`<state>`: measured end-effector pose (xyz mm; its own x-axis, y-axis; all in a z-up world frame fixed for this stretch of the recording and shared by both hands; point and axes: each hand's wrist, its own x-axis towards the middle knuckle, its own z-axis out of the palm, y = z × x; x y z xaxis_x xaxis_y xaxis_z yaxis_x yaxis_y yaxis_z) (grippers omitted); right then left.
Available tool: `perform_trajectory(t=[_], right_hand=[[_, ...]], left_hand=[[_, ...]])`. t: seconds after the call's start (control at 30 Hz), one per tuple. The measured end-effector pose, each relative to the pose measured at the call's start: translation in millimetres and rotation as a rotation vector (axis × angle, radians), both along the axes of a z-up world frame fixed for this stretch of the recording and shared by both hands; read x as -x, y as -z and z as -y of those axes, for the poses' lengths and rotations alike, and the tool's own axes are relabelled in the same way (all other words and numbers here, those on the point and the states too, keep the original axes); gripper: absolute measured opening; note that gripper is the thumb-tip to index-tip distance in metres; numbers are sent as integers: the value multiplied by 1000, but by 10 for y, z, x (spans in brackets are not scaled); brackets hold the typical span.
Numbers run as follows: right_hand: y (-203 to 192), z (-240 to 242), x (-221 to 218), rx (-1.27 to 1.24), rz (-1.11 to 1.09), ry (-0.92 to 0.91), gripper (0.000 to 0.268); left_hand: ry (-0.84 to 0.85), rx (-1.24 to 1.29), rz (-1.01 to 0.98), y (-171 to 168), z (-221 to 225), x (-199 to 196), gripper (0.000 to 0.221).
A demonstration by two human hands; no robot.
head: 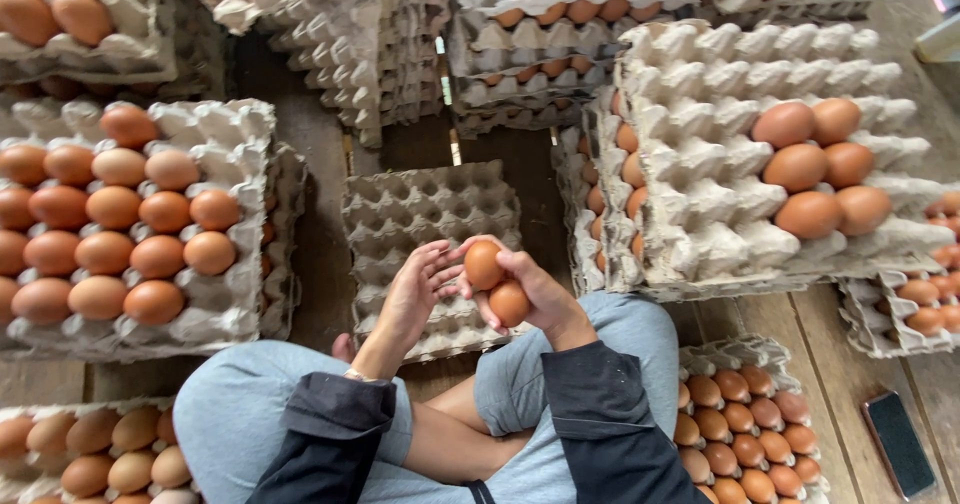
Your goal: Manually filling egg trays with eggs and stacking the completed trays on a wooden floor.
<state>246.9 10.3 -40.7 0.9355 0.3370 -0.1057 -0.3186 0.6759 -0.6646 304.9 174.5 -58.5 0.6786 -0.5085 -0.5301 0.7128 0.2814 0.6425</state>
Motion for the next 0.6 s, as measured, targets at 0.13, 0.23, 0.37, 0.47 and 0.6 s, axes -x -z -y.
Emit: perform_trajectory(t=[0.13, 0.23, 0.37, 0.47, 0.6], right_hand=[[-11, 18, 53, 77, 81, -6, 42], [-48, 29, 89, 64, 69, 18, 36], [-46, 114, 90, 66, 79, 97, 36], [-86, 149, 49, 12, 78, 205, 33], [-25, 190, -6, -142, -29, 272, 40]], left_hand=[[-28, -29, 6, 36, 41, 16, 40], [-11, -39, -7, 94, 35, 8, 38], [21, -50, 10, 174, 42, -3, 38], [5, -48, 26, 169, 42, 4, 35], [-26, 5, 26, 186, 15, 15, 34]])
